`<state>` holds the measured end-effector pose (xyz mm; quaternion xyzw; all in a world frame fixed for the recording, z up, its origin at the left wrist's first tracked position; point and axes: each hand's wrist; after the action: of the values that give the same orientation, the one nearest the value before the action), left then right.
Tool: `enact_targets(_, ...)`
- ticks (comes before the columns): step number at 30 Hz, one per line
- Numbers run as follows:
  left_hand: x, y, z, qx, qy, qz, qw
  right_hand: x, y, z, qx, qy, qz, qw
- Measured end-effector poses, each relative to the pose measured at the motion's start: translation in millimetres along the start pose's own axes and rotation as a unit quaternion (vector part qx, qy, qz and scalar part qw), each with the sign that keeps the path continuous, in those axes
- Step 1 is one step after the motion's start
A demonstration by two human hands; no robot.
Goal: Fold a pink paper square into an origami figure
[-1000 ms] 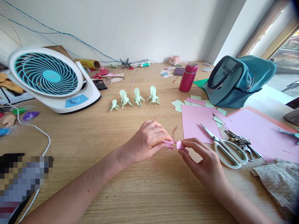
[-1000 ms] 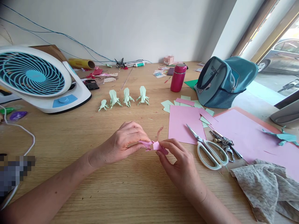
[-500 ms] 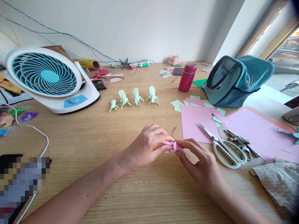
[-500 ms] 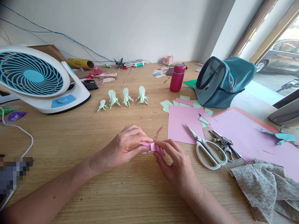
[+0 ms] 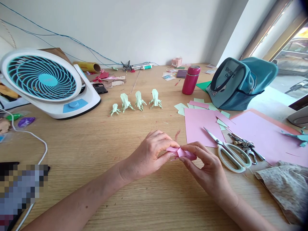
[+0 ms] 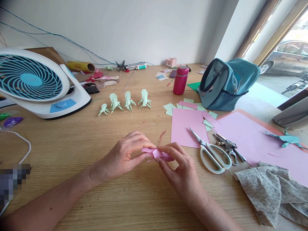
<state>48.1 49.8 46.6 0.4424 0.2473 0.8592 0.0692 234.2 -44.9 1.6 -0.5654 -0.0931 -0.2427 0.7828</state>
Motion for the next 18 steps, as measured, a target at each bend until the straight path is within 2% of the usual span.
enact_targets(11,4.9,-5,2,0.001,0.021,-0.011,1.000,0,4,0,0.015,0.012,0.003,1.000)
enact_targets(18,7.1,-12,0,-0.049,0.020,0.005,0.999,0,2,0,0.035,0.019,0.004,0.999)
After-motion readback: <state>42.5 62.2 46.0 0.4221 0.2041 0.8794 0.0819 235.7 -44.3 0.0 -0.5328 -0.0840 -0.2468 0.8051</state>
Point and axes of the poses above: each hand's wrist, its own z-axis towards the middle knuckle, its own x-axis out of the back of the hand, y = z × x, and after that the axes turned 7 degrees about -x, right-handed
